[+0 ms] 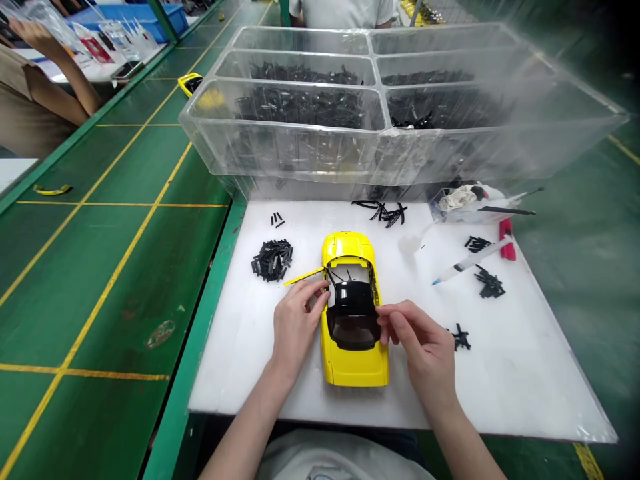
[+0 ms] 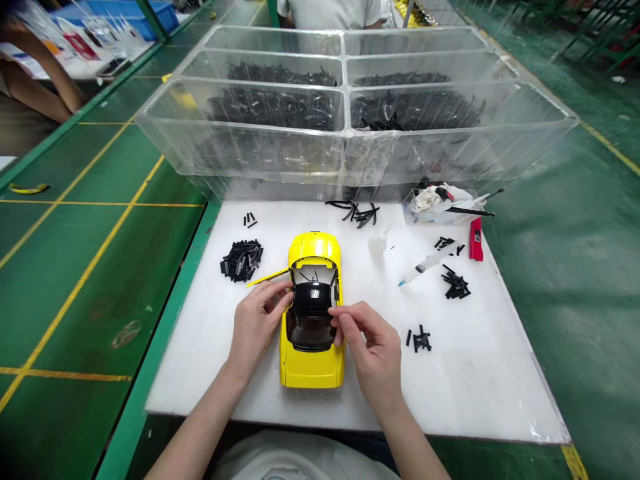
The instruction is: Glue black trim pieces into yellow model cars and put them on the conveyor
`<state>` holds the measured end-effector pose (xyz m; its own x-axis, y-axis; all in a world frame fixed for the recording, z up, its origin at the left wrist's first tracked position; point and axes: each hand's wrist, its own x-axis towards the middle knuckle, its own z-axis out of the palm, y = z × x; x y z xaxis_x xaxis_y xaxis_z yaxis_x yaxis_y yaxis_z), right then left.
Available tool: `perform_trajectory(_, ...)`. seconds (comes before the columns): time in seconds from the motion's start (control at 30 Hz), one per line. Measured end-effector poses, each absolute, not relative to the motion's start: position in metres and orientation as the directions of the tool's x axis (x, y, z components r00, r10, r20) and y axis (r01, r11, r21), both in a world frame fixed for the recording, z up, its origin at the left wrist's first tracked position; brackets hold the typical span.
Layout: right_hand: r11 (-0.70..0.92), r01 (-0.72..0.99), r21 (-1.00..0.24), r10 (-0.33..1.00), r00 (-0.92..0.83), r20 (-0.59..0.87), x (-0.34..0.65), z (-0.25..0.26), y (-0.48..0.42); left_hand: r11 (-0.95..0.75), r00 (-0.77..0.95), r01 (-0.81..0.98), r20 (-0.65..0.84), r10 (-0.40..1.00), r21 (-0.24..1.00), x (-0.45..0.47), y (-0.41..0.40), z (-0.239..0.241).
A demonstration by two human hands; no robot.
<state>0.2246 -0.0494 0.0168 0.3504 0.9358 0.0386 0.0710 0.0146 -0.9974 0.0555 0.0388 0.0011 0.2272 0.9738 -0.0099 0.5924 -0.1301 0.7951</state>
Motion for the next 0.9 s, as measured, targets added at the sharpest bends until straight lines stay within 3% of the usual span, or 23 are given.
perform_trajectory(0.43,-0.023,0.052,-0.998,0.937,0.349,-0.003,0.224,0.015,-0.046,-0.141,0.318,0.663,-0.106,0.942,0.736,0.052,0.048,0.008)
perform_trajectory(0.63,0.050,0.120,-0.992,0.944,0.318,0.086,0.228,0.030,-0.033,-0.142,0.336,0.679,-0.132,0.933,0.721,0.051,0.049,0.009)
perform_trajectory(0.73,0.070,0.240,-0.968,0.957,0.258,0.133,0.233,0.047,-0.014,-0.147,0.345,0.686,-0.142,0.928,0.712,0.051,0.049,0.009)
perform_trajectory(0.8,0.063,0.408,-0.911,0.986,0.115,0.120,0.234,0.061,0.010,-0.141,0.337,0.696,-0.148,0.930,0.704,0.052,0.049,0.010)
perform_trajectory(0.9,0.143,0.724,-0.675,0.973,-0.229,-0.039,0.225,0.081,0.056,-0.120,0.310,0.719,-0.162,0.937,0.684,0.052,0.048,0.010)
